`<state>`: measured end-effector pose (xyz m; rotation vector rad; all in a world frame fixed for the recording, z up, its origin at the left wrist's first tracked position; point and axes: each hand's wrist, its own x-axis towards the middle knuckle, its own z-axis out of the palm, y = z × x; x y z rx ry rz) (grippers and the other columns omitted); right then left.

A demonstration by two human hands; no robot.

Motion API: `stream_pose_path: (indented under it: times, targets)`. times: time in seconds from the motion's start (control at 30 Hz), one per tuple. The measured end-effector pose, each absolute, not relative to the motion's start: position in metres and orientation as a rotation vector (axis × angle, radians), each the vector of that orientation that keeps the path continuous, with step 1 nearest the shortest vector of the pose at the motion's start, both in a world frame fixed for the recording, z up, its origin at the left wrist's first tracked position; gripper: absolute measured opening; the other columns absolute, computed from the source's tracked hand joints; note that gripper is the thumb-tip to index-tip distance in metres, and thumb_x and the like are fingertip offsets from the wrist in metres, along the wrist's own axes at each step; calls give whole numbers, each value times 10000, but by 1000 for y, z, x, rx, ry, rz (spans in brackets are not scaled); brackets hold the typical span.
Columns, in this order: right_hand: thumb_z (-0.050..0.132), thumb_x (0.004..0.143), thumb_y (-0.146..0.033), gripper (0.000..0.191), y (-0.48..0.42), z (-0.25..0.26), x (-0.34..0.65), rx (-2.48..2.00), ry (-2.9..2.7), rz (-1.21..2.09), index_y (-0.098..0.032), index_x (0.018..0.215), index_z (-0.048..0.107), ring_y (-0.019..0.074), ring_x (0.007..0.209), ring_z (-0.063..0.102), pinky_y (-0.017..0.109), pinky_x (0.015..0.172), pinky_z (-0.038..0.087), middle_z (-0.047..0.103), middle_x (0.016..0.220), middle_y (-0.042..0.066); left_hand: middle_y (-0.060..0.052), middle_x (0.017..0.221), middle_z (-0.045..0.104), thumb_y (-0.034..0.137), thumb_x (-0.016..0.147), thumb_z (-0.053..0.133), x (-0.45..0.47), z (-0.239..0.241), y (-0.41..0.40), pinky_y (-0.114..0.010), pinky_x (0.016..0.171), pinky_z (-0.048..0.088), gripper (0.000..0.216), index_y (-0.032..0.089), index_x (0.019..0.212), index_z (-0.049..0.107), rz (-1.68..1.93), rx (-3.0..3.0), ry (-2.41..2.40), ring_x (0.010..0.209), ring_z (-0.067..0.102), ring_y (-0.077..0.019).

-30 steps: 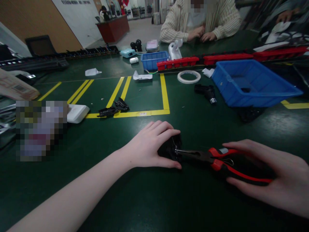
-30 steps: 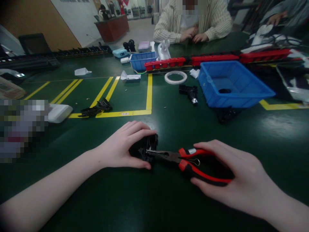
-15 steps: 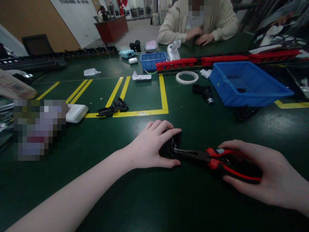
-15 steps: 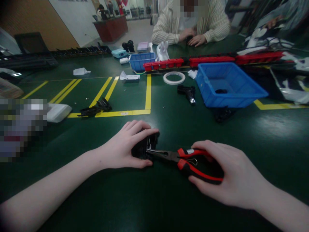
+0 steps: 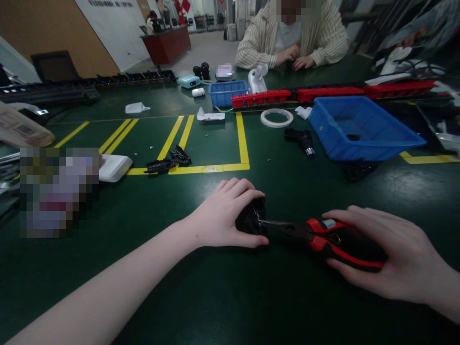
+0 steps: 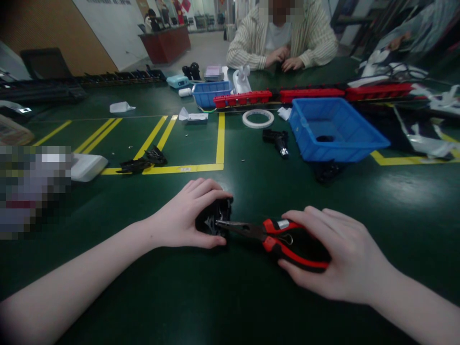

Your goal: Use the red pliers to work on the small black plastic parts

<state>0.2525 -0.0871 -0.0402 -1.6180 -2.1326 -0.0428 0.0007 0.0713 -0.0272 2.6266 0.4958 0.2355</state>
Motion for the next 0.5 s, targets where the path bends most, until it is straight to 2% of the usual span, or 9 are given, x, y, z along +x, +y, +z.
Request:
stream_pose_path:
  times: [0.5]
  targets:
    - [582, 760, -522, 440, -88, -46, 254, -1702, -1970, 271, -278, 1124, 548, 229, 759, 676, 381, 638, 559, 686, 983, 38, -92, 1189, 560, 616, 706, 667, 0, -30, 71, -381, 886, 422, 726, 164, 1238, 468, 317, 2621, 468, 1054, 521, -256]
